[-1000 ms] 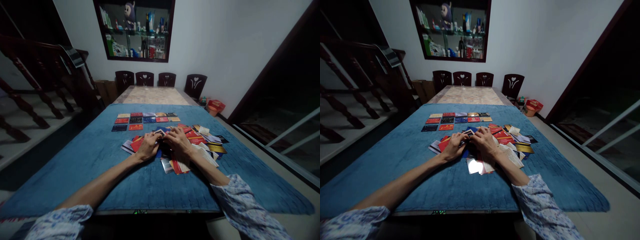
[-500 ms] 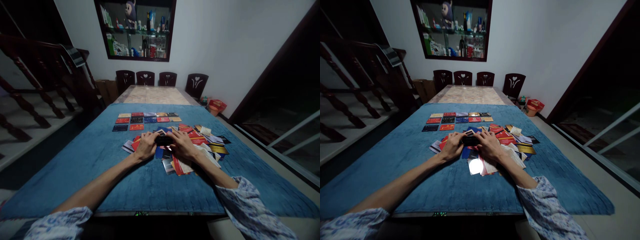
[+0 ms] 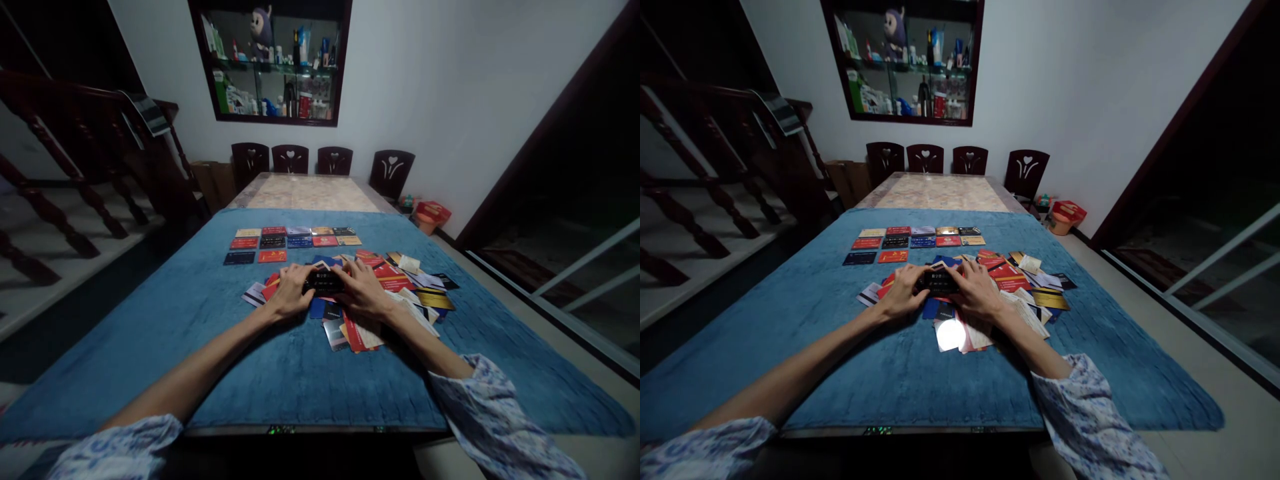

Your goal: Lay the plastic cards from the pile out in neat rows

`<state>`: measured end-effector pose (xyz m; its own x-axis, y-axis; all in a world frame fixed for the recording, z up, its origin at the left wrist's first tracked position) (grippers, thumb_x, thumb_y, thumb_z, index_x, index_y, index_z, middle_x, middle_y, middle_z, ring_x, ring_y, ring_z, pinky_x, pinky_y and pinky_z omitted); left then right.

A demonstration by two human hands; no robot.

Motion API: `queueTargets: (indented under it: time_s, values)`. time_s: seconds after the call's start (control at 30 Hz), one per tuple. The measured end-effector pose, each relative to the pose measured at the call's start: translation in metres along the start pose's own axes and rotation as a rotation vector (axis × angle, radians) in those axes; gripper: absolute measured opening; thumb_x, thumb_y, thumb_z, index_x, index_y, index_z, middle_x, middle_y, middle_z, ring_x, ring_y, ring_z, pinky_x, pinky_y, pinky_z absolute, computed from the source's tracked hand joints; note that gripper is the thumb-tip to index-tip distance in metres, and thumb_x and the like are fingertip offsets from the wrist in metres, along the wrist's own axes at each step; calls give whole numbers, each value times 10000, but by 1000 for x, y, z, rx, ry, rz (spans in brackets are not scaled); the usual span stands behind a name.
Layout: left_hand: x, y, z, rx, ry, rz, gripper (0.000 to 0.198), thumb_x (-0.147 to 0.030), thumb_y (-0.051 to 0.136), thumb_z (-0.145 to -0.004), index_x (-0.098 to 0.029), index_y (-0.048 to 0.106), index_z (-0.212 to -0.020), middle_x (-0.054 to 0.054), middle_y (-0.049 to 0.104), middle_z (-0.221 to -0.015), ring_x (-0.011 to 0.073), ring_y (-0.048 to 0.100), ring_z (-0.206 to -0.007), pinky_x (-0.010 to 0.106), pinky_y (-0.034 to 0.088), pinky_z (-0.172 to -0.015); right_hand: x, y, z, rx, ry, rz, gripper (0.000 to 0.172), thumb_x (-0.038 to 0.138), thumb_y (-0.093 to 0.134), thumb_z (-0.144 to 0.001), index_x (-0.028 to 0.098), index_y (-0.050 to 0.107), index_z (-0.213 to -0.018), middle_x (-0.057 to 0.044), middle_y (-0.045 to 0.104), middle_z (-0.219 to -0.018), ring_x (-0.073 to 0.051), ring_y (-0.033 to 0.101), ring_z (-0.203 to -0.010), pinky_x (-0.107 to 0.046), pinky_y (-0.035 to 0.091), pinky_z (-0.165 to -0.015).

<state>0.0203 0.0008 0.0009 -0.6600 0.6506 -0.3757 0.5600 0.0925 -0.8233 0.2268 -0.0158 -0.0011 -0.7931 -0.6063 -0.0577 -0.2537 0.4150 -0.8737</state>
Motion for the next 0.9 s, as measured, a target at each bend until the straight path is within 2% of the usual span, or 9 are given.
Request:
queueTargets:
  time_s: [0.17,0.37,0.5,0.7,0.9]
  values:
    - [-1,-6,1,58,26,-12,538,-193,627,-796,-186,545,-1327,118,662,-1207,301,524,-1124,494,345,-982,-1,-3,-1,6,-19,-5,591,488,561,-911,217,502,-1433,-163,572,-1234,-324,436,-1145,-469,400,-909]
    - [5,-8,-2,108,24,-41,522,-232,654,-821,-178,545,-1329,120,656,-1192,304,520,-1127,489,362,-956,-4,-6,-4,50,-31,-14,573,507,567,-907,189,546,-1382,-169,595,-1252,-320,468,-1103,-457,395,-881]
    - [8,-10,-3,124,29,-75,474,-258,684,-813,-171,586,-1268,124,636,-1205,316,499,-1160,498,364,-959,-6,-4,-5,76,-45,-32,560,520,559,-915,224,543,-1390,-148,618,-1244,-317,481,-1100,-456,402,-877]
    - [14,-16,-5,120,60,-60,431,-229,693,-794,-177,614,-1215,123,616,-1224,319,474,-1187,517,360,-988,-5,0,-12,94,-69,-40,585,567,540,-924,186,574,-1366,-162,615,-1244,-326,461,-1147,-467,408,-884]
    - [21,-30,-5,130,43,-72,445,-207,654,-793,-183,602,-1235,124,610,-1222,325,463,-1177,547,340,-1005,0,-6,-30,125,-69,-40,630,627,540,-901,207,591,-1367,-158,608,-1171,-291,463,-1042,-422,394,-834]
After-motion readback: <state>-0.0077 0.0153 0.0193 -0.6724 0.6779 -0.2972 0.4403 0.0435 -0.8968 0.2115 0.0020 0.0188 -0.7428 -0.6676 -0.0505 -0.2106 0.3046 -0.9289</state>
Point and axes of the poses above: each hand's wrist, its own z-axis away from the middle knuckle, its own y-axis out of the palm, x = y × z, the point moved 3 cm from there along -z, towards the middle knuckle
